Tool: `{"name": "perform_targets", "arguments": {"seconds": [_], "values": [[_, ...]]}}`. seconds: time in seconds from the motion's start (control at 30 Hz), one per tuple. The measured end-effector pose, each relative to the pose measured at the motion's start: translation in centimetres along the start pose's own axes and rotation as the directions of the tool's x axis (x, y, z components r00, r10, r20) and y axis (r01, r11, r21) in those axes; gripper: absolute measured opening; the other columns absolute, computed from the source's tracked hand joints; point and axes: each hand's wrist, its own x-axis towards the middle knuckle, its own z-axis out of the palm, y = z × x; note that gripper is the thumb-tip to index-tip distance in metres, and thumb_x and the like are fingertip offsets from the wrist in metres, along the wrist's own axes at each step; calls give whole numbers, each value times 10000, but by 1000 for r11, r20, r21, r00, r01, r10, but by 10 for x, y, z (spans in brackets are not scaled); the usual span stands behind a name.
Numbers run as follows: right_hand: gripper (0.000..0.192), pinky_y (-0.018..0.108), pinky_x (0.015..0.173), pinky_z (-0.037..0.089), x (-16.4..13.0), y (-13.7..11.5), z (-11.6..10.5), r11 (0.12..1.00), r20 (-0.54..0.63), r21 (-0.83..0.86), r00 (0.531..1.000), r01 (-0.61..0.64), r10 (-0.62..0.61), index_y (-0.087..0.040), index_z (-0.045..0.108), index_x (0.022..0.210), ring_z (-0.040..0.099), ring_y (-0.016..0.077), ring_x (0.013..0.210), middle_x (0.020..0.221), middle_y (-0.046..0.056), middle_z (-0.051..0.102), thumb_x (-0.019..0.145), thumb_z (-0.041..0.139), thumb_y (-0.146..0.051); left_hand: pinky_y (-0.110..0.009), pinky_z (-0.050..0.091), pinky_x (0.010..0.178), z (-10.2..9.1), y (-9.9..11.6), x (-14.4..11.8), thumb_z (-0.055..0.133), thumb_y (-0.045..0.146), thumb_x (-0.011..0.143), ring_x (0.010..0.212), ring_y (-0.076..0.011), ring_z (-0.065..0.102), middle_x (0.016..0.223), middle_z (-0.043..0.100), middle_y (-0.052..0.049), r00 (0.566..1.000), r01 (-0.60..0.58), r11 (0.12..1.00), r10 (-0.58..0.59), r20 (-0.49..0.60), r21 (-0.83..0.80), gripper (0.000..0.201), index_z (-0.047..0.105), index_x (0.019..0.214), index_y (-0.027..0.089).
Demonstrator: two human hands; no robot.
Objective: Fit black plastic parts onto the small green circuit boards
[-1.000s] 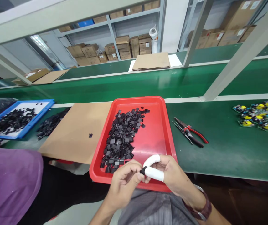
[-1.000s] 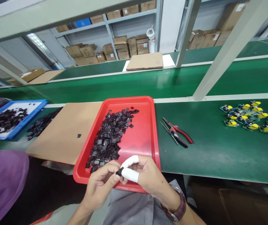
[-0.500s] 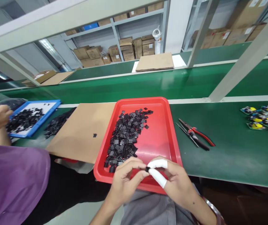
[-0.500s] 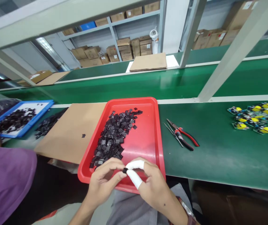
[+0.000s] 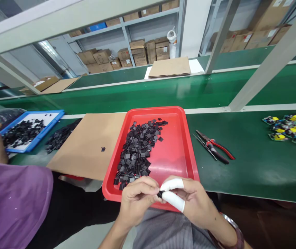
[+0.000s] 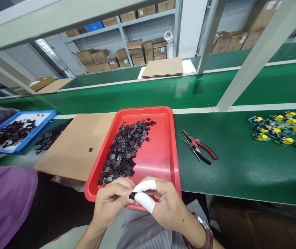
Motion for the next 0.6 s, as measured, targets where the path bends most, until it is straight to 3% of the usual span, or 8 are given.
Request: {"name": "perform_targets", "arguments": {"seconds": [0.13,0.23,0.43,0.6], "values": [[166,252,794,587,1,-3,-2,997,47,55,997,-56,53,-256,823,1027,697,142,797,868,7,721,882,785,-184,-254,614,675,1,-1,1,788,104,863,766,-148,725,840,714,-27,1000,20,998,-20,-2,-58,174,823,980,228],[153,242,765,571,-1,-2,-4,997,58,7,996,-75,75,-259,826,1009,691,139,801,874,10,723,904,750,-178,-246,601,668,1,-1,1,844,90,799,735,-136,704,808,714,-15,999,41,998,-41,3,-55,205,829,937,240],[267,298,791,565,-9,2,-4,957,-24,-266,991,121,-131,-294,778,1148,699,172,869,980,34,739,956,663,-148,-243,581,707,0,8,3,803,59,821,798,-143,695,861,712,-39,993,121,991,-120,-20,55,204,829,926,233],[284,297,793,560,-7,2,-2,932,-24,-316,980,179,-196,-293,771,1155,699,170,868,981,29,739,946,669,-129,-258,597,760,-1,8,2,804,85,834,885,-160,703,1013,724,-70,993,114,990,-112,-29,88,298,821,1076,259]]}}
